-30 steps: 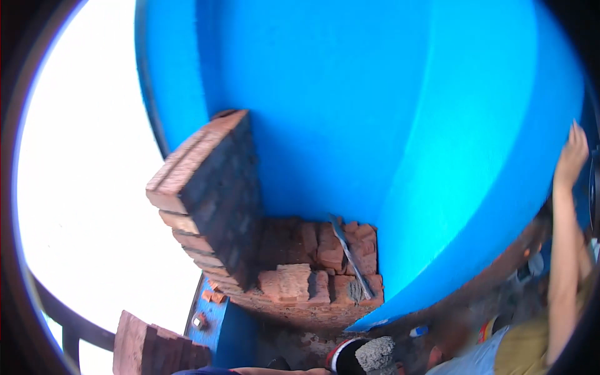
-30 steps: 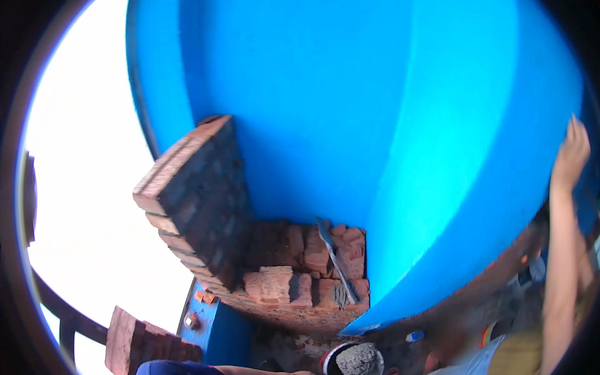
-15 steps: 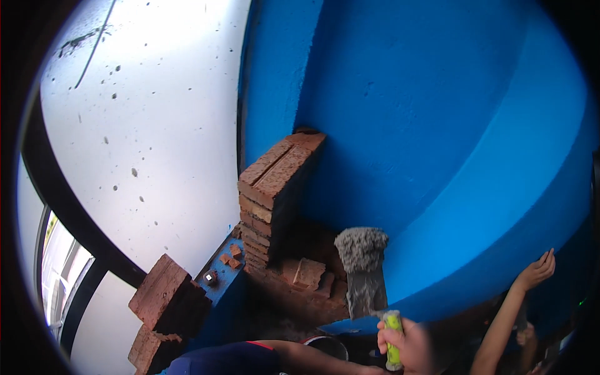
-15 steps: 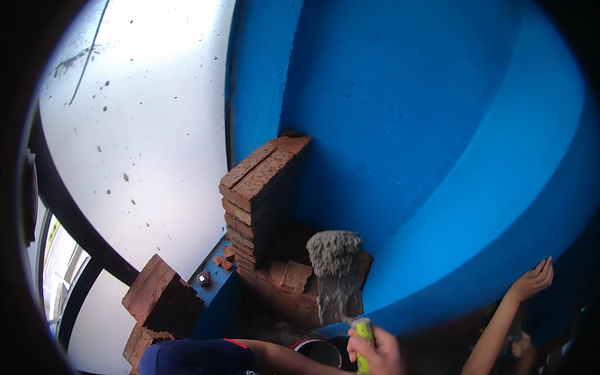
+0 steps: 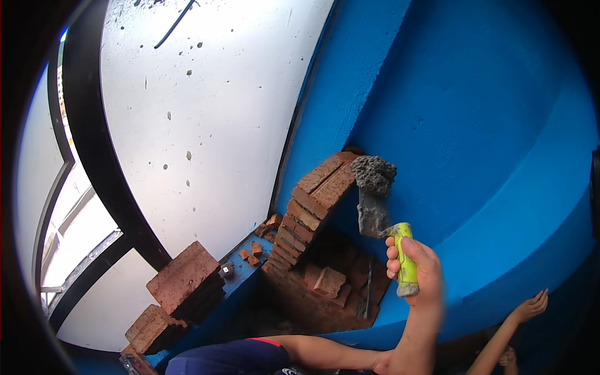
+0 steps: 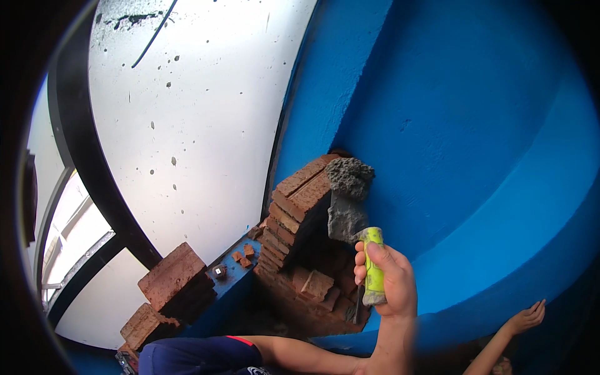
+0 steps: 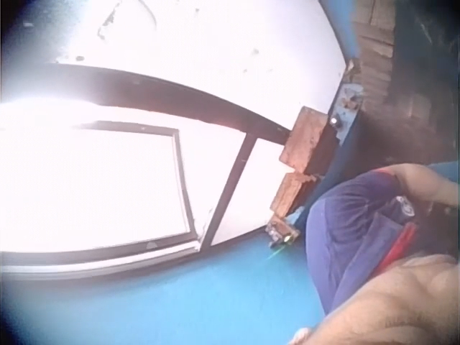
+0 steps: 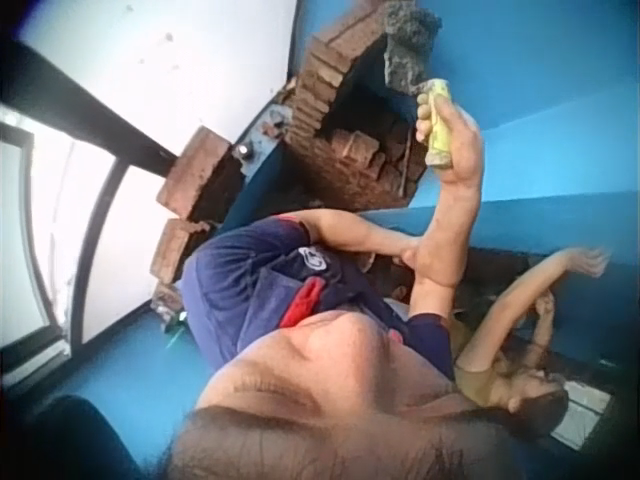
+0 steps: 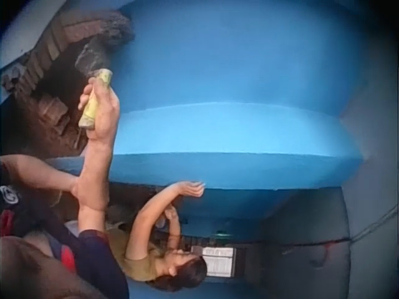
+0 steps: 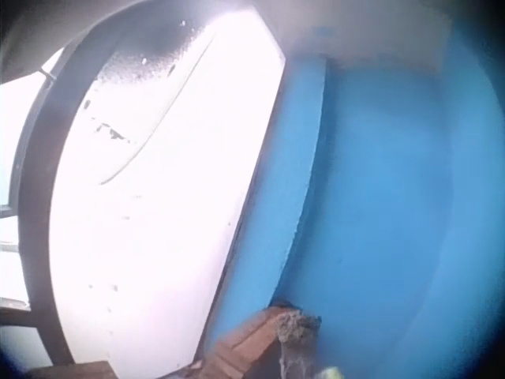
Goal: The person builds a brick column by spreading mortar onto the existing structure with a trowel and then placing individual bricks onto the mortar bed, occasionally using the trowel to level the mortar.
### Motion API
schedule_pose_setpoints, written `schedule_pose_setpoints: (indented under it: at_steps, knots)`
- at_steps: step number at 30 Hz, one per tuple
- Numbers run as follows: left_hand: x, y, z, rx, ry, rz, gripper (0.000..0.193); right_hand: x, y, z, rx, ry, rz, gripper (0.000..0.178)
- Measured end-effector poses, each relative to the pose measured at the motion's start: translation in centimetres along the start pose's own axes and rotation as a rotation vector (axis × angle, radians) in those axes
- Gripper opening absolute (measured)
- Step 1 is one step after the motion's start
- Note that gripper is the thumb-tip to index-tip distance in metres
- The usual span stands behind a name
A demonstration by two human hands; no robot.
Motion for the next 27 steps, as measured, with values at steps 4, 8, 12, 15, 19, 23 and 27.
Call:
schedule_pose_setpoints:
  at_steps: [4, 8, 12, 15, 19, 23, 27]
  knots:
    - [-2.2, -0.6, -4.2, 0.028, -0.017, -0.05, 0.042, 0.4, -0.3, 2.9, -0.068, 0.066, 0.032, 0.034]
    - [-5.7, 2.8, -10.4, 0.355, -0.023, 0.062, 0.046, 1.6, -2.8, 6.1, -0.117, 0.171, -0.059, 0.031]
    - [-7.5, 6.8, -15.1, 0.065, -0.107, 0.101, 0.05, 1.3, -4.0, 11.5, -0.118, 0.201, -0.055, 0.019]
    - [-7.4, 7.9, -16.9, 0.025, -0.091, 0.097, 0.051, -0.7, -4.8, 16.1, -0.198, 0.154, -0.23, 0.019]
    - [-6.9, 9.9, -19.2, -0.006, -0.116, 0.081, 0.051, -5.3, -4.1, 20.5, -0.177, -0.036, -0.401, 0.019]
    - [-7.1, 10.5, -21.4, -0.009, -0.129, 0.095, 0.052, -5.8, -2.9, 21.1, -0.188, -0.043, -0.342, 0.02]
    - [-7.7, 11.0, -21.7, -0.022, -0.129, 0.098, 0.052, -5.5, -2.7, 22.3, -0.162, -0.04, -0.302, 0.019]
Point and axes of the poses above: each hand's wrist, its own z-axis towards the middle knuckle, its own y-axis out of the back of the hand, x = y × z, the point moved 8 cm from there along z, towards the middle knuckle, and after that the axes turned 15 degrees about y, right-handed, at the moved point
